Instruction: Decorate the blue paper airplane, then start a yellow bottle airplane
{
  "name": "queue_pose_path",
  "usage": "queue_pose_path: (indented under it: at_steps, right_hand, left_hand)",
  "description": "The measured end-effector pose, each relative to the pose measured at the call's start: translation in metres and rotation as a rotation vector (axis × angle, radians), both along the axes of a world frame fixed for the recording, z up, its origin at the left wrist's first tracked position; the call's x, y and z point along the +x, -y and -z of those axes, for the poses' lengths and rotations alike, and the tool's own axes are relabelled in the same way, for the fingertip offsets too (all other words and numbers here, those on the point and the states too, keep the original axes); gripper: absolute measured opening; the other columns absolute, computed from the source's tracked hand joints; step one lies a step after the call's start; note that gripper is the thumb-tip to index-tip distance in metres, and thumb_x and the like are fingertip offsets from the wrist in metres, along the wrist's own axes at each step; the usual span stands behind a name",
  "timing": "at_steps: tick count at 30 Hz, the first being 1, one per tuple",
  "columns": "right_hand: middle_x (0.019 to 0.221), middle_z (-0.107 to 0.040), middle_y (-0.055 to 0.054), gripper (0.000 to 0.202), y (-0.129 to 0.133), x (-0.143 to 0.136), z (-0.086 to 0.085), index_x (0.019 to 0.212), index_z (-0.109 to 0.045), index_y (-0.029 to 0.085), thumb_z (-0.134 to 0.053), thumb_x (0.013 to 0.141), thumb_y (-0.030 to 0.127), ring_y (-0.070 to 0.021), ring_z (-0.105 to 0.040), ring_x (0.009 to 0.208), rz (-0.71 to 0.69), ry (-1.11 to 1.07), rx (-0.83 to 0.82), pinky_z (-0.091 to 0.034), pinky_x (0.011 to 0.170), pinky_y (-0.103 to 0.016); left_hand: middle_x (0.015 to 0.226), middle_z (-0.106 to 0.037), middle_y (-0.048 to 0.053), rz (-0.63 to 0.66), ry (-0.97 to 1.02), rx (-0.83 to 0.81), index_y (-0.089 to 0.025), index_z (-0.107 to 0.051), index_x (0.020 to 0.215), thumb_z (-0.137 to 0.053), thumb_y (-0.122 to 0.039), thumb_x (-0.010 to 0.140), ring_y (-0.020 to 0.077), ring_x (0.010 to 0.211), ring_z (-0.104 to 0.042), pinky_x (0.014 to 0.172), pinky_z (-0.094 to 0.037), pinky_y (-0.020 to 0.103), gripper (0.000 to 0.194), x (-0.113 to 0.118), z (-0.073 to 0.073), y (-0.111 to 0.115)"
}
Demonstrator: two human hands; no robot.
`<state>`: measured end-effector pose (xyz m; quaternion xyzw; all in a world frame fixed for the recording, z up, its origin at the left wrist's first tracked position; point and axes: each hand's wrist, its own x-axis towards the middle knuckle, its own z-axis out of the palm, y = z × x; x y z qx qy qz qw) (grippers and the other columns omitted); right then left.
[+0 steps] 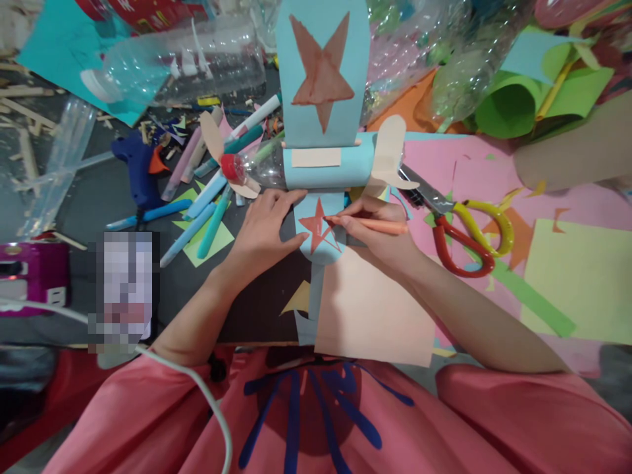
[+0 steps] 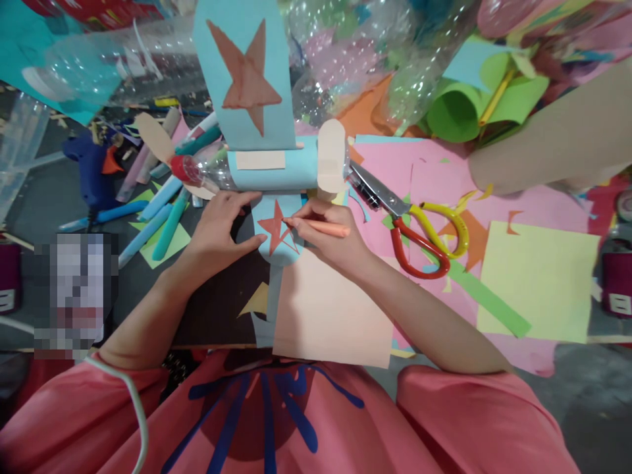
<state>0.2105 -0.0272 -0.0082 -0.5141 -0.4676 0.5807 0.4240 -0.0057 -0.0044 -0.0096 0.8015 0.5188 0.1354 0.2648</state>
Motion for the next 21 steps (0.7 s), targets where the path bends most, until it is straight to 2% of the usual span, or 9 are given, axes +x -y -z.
queue_pose_path:
  at_steps: [7,14,21]
  right_hand:
    - [0.076,-0.075,-0.002,0.014,-0.001,0.002,-0.002,0.073,-0.070,0.025,-0.076,0.080,0.035,-0.0187,-0.070,0.076,-0.026,0.117,0.015,-0.055,0.067,-0.033]
    - [0.068,-0.072,-0.003,0.019,0.000,-0.001,-0.006,0.060,-0.065,0.021,-0.074,0.074,0.032,-0.0173,-0.065,0.067,-0.046,0.128,-0.021,-0.051,0.060,-0.030]
    - [0.066,-0.071,-0.003,0.016,0.000,0.000,-0.012,0.061,-0.067,0.019,-0.073,0.069,0.031,-0.0151,-0.060,0.061,-0.127,0.134,-0.092,-0.045,0.055,-0.028]
  left_hand:
    - [0.119,-0.057,0.007,-0.006,-0.003,-0.008,-0.021,-0.052,0.138,-0.065,-0.026,0.083,0.0272,0.114,-0.056,0.105,-0.043,0.042,0.056,0.000,-0.002,0.000]
    - [0.119,-0.057,0.009,0.001,-0.025,-0.003,-0.020,-0.052,0.139,-0.066,-0.024,0.083,0.0283,0.114,-0.056,0.104,-0.044,0.042,0.058,0.001,-0.002,0.000]
    - [0.120,-0.058,0.009,0.002,-0.016,-0.006,-0.019,-0.052,0.138,-0.066,-0.024,0.082,0.0281,0.115,-0.056,0.105,-0.044,0.042,0.058,0.001,-0.002,0.000]
